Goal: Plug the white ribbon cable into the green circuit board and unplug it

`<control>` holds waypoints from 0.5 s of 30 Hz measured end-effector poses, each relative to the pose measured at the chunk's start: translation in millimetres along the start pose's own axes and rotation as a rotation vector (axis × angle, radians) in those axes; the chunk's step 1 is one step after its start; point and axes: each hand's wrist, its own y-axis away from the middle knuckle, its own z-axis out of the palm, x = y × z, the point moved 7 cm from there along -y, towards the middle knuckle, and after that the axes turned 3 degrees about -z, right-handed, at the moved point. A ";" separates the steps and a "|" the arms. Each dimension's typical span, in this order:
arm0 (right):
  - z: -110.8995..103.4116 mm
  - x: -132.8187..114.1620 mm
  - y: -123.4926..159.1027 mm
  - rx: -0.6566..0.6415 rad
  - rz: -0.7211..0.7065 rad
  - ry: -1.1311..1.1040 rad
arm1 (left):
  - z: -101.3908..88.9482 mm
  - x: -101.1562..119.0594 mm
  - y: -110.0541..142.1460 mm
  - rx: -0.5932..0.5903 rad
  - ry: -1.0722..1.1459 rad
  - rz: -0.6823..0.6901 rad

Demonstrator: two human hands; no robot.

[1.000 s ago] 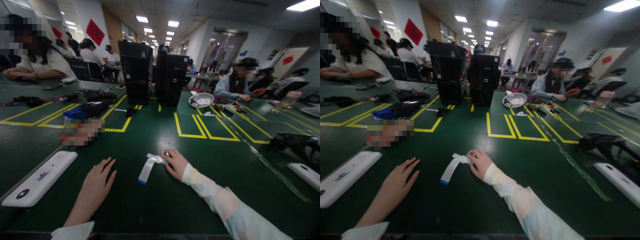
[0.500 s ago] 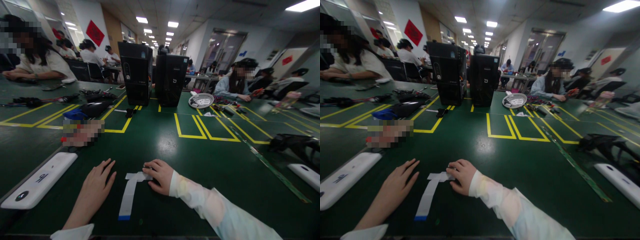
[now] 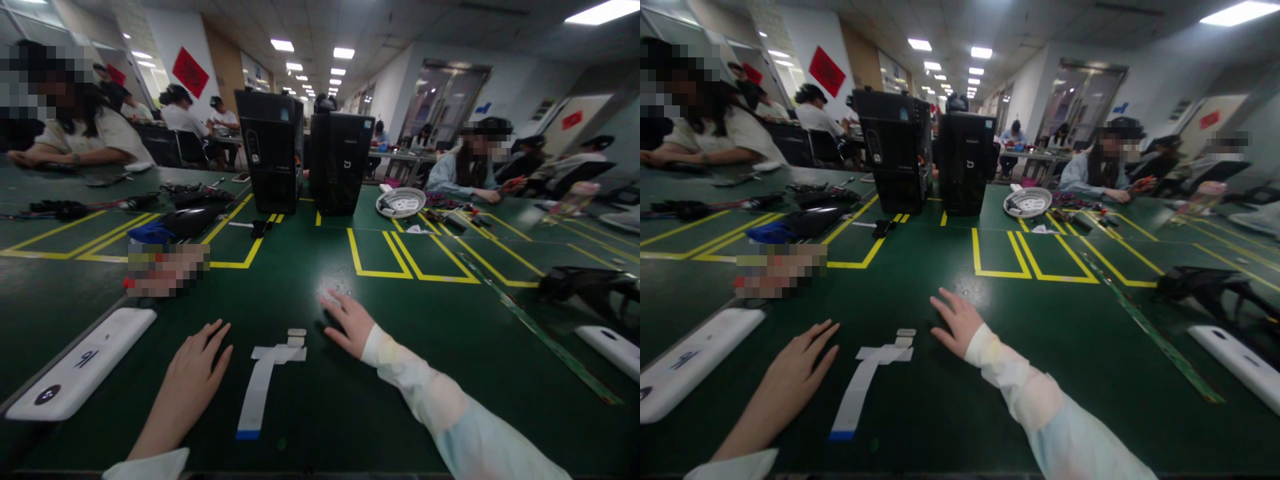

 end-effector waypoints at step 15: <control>-95.8 303.6 231.0 0.181 1.241 0.423 | -1.7 0.9 -1.3 -0.038 0.006 -0.026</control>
